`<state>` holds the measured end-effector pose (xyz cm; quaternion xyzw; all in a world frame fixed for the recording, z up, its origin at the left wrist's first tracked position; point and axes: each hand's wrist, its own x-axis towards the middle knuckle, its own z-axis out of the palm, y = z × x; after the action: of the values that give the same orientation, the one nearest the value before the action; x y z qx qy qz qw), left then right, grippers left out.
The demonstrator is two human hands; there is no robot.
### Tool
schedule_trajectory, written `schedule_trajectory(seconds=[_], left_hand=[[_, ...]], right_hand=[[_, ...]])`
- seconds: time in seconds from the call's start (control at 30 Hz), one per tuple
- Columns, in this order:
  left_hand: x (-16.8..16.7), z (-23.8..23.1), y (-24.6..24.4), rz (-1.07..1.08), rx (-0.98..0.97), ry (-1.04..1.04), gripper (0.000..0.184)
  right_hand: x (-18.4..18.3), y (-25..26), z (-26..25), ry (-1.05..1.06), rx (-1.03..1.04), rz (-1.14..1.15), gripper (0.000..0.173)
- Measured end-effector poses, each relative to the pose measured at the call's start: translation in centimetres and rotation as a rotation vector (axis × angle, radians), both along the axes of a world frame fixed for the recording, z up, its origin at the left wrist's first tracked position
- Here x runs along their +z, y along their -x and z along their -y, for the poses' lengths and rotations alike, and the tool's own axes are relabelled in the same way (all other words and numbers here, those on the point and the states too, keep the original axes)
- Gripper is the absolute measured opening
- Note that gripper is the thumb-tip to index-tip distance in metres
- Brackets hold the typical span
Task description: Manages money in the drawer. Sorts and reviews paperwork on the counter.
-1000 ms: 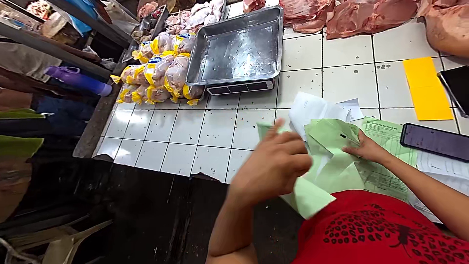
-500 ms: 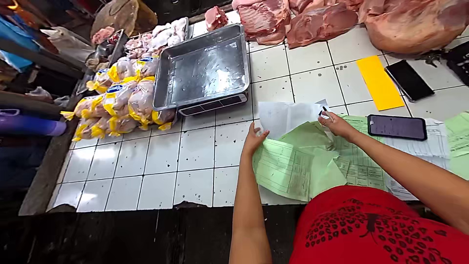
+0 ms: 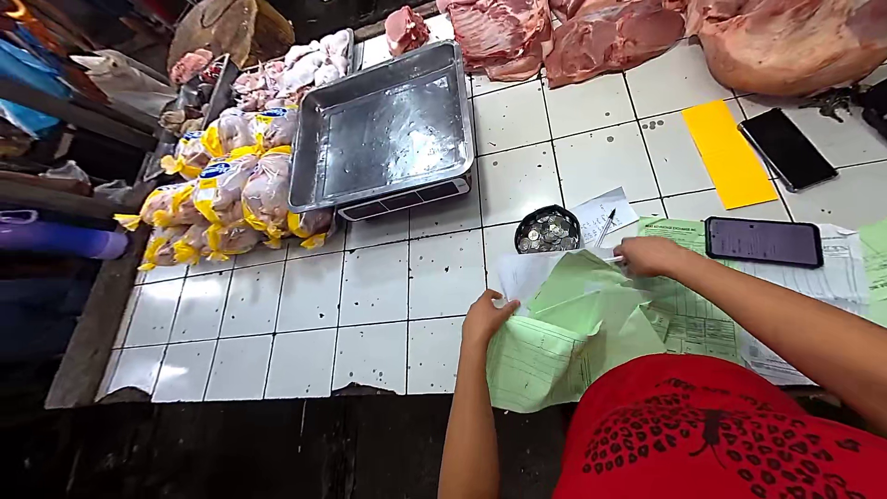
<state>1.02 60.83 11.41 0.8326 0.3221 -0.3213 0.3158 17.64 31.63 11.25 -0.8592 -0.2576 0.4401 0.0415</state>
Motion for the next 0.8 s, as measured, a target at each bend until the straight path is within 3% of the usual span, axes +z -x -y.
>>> schedule_trajectory(seconds=[0.07,0.13,0.2,0.27,0.33,0.5,0.63,0.8], left_hand=[[3.3,1.1,1.0,0.04,0.084,-0.126,0.065],[7.0,1.7,2.4,0.142,0.047,-0.119,0.053],[9.9,1.9,4.2,0.265,-0.133,0.076,0.039],[10.9,2.5,4.5,0.342,-0.32,0.323,0.038],[9.5,3.8,2.8,0.338,-0.44,0.365,0.05],[2.4,8.7,-2.6,0.022,-0.474,-0.06,0.078],[0.8,11.8,-4.1,-0.153,-0.477,-0.134,0.087],[0.8,12.3,-5.2,-0.148,-0.549,-0.129,0.08]], right_hand=[[0.7,-0.6,-0.7,-0.092,-0.059,0.221,0.036],[0.5,-1.4,-1.5,-0.33,0.022,0.443,0.034],[0.4,-2.1,-2.7,-0.454,0.222,0.456,0.037],[0.2,-2.7,-4.1,-0.35,0.382,0.388,0.03],[-0.6,-3.5,-5.1,-0.299,0.45,0.379,0.024],[0.4,-5.3,-6.9,-0.375,0.49,0.406,0.024],[2.3,-5.3,-8.8,-0.373,0.471,0.44,0.019],[0.7,-3.1,-9.6,-0.337,0.451,0.449,0.017]])
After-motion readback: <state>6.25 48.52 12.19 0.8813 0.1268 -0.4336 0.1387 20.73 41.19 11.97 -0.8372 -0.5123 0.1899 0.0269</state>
